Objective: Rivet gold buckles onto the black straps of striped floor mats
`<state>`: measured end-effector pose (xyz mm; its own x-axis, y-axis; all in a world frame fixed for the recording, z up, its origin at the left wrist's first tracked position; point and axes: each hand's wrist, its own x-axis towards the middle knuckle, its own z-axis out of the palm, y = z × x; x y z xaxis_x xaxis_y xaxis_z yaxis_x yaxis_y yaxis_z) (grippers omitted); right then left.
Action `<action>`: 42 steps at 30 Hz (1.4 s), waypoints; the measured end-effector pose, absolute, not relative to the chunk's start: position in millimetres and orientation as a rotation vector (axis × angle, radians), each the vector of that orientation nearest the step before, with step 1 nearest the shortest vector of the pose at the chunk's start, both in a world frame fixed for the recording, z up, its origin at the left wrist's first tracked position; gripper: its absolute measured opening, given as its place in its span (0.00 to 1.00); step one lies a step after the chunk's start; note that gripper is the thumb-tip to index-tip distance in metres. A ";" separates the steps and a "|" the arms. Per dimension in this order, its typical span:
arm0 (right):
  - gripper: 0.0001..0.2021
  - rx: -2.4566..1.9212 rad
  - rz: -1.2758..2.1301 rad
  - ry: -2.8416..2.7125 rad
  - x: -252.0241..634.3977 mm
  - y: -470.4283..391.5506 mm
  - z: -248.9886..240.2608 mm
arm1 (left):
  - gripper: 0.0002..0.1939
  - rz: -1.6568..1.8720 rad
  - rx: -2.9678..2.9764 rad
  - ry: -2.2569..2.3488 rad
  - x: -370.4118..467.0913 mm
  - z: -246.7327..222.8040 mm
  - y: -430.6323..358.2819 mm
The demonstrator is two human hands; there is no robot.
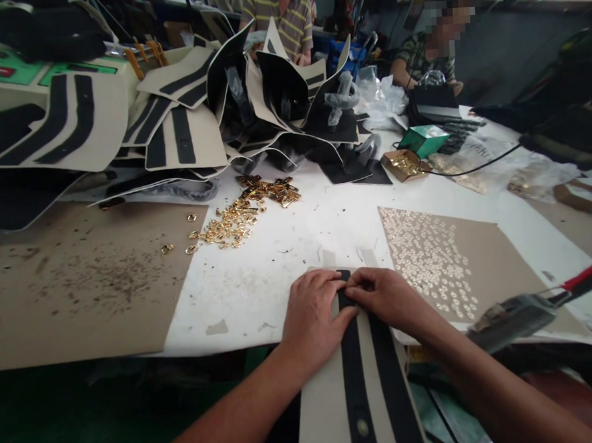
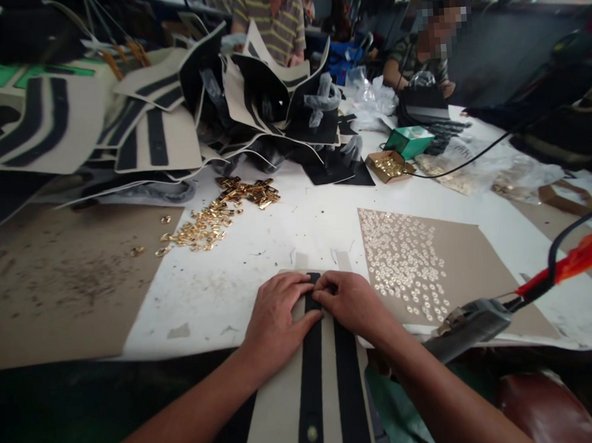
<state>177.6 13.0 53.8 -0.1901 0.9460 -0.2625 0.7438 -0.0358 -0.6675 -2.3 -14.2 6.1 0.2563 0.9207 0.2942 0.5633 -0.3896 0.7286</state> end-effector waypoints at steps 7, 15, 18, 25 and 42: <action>0.08 -1.702 0.962 -1.774 180.1 -4.3 49.8 | 0.20 0.981 2.085 1.361 -1.2 7.6 -14.8; 0.20 -1.877 0.496 -1.083 248.1 -126.2 32.7 | 0.17 0.977 2.174 1.357 -1.8 3.1 -9.7; 0.31 -1.940 0.310 -0.839 283.7 -139.3 24.9 | 0.16 0.964 2.203 1.336 -2.6 3.3 -7.8; 0.29 -2.159 0.470 -1.012 308.7 -104.3 27.0 | 0.16 0.967 2.196 1.356 -3.0 6.5 -11.1; 0.17 -1.160 0.777 -1.115 154.0 -9.1 75.1 | 0.17 1.030 2.071 1.352 -0.2 4.9 -15.2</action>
